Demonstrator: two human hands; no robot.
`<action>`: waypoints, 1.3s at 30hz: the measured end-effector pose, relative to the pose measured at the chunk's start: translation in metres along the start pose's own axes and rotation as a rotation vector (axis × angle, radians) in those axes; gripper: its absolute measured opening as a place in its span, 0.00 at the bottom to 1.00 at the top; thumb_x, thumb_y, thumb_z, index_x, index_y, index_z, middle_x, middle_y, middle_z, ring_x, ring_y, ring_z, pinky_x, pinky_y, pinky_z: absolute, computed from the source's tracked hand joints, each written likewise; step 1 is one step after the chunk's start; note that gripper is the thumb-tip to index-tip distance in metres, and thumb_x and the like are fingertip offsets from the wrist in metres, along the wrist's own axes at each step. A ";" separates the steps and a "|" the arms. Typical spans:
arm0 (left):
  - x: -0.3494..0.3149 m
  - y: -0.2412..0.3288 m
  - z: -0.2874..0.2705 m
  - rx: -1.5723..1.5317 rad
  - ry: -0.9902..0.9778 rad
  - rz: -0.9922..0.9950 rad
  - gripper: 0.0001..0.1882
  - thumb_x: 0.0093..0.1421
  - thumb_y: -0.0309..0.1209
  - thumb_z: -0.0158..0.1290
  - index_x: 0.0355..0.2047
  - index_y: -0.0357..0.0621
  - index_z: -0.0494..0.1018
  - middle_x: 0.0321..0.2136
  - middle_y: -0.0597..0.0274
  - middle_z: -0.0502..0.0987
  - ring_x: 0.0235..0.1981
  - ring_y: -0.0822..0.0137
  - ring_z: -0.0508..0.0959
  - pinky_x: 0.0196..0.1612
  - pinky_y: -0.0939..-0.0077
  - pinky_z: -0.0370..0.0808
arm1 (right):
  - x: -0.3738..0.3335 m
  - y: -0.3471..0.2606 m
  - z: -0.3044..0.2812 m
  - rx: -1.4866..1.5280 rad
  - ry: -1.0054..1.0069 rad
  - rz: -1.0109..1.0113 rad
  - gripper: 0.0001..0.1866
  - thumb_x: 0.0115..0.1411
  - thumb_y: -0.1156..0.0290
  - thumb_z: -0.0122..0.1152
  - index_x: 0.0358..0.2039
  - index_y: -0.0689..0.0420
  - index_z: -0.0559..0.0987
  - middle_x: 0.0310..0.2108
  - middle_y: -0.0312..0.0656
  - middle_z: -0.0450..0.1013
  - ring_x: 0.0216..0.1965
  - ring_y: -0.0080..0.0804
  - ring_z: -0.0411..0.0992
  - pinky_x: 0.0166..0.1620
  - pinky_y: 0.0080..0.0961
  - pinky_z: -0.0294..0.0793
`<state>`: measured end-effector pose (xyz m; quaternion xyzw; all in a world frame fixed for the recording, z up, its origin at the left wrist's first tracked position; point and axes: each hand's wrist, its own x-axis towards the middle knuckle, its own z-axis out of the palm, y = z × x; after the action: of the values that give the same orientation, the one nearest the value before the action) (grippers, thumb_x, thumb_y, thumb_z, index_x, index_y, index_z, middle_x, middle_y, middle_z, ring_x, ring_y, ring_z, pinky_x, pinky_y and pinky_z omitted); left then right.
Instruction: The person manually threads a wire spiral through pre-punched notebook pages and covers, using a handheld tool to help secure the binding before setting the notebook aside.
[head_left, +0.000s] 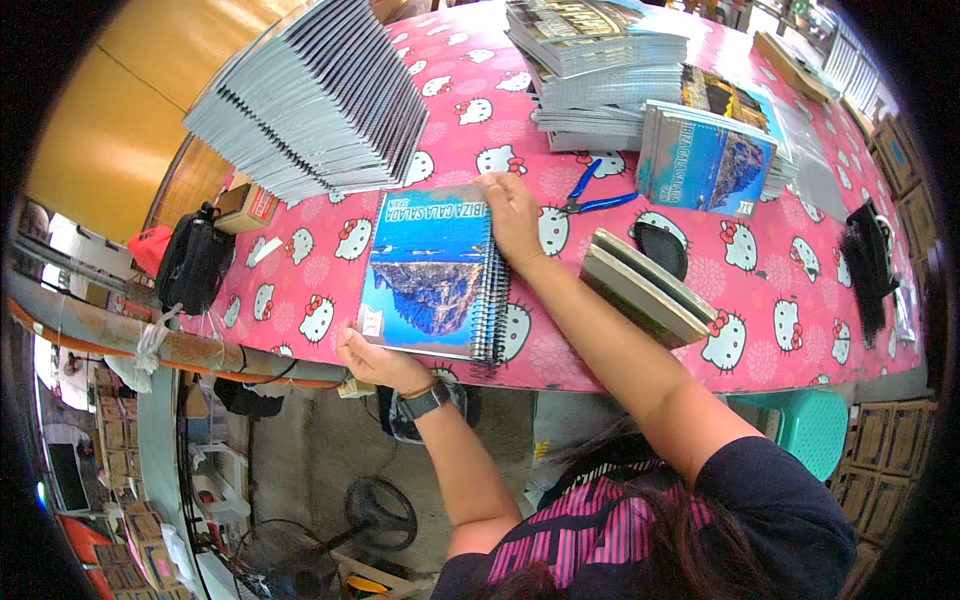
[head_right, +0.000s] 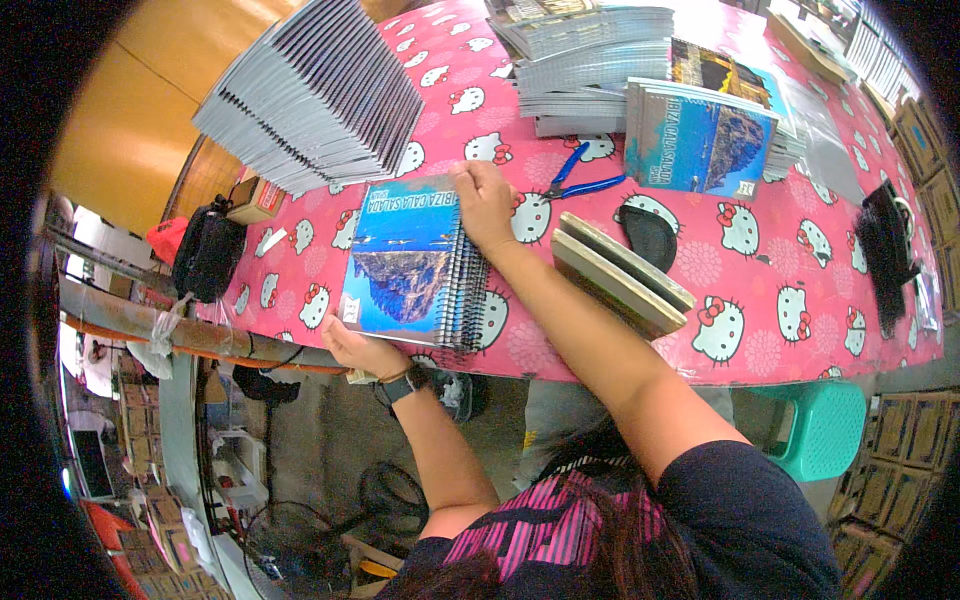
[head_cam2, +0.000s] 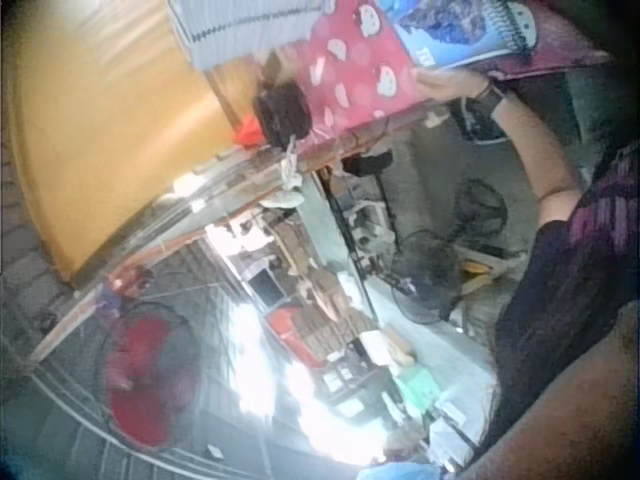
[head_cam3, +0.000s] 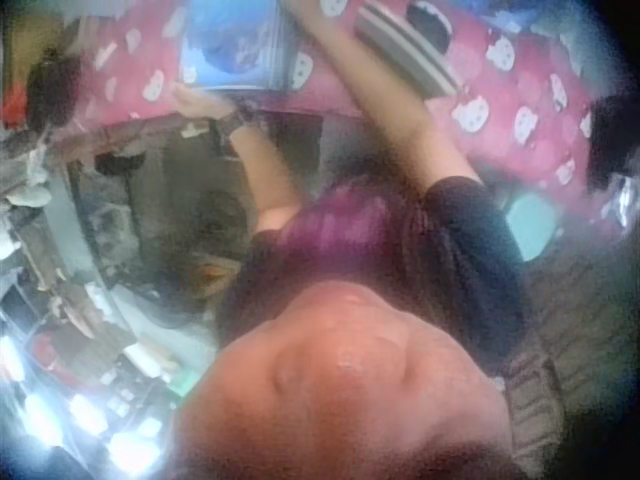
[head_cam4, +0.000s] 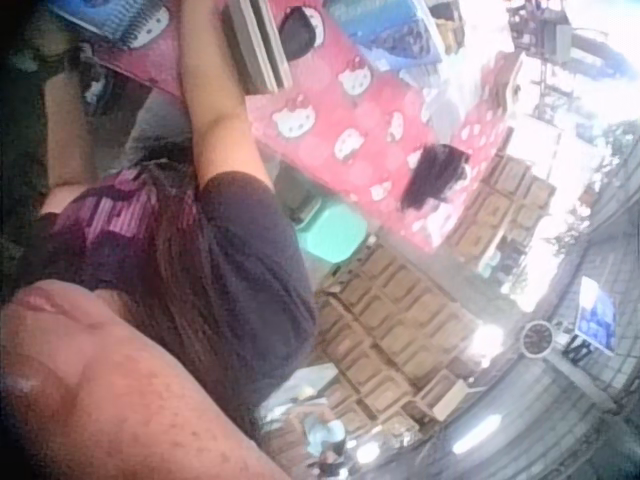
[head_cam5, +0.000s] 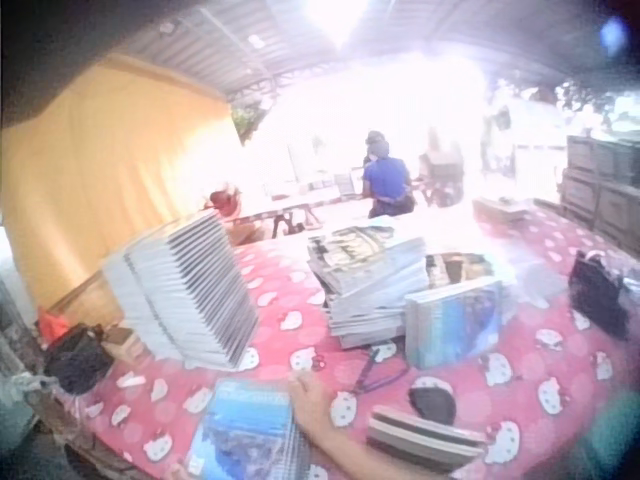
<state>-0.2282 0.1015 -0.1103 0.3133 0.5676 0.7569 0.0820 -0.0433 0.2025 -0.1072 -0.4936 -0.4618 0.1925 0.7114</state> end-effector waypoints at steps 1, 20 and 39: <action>-0.001 0.005 0.001 -0.010 -0.017 -0.034 0.23 0.66 0.38 0.35 0.38 0.28 0.72 0.37 0.51 0.73 0.38 0.61 0.73 0.44 0.65 0.70 | 0.000 0.000 -0.001 0.013 -0.020 0.046 0.15 0.62 0.62 0.49 0.29 0.62 0.75 0.24 0.36 0.68 0.29 0.23 0.65 0.34 0.23 0.64; 0.033 0.012 -0.018 -0.028 -0.475 -0.325 0.22 0.67 0.37 0.38 0.39 0.28 0.75 0.33 0.54 0.77 0.31 0.67 0.77 0.35 0.73 0.73 | -0.108 -0.080 -0.040 -0.001 -0.284 -0.425 0.24 0.60 0.51 0.45 0.48 0.56 0.70 0.51 0.45 0.65 0.52 0.42 0.59 0.55 0.41 0.47; -0.010 0.104 0.000 0.112 -0.173 0.304 0.14 0.64 0.27 0.44 0.44 0.28 0.71 0.42 0.49 0.75 0.43 0.62 0.74 0.49 0.68 0.69 | -0.048 -0.177 -0.218 -0.228 -0.716 -0.433 0.25 0.45 0.73 0.66 0.46 0.57 0.72 0.44 0.44 0.70 0.44 0.47 0.68 0.53 0.41 0.65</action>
<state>-0.1961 0.0613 -0.0194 0.4637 0.5459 0.6978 -0.0024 0.0849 -0.0243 0.0077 -0.3629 -0.7907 0.1457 0.4711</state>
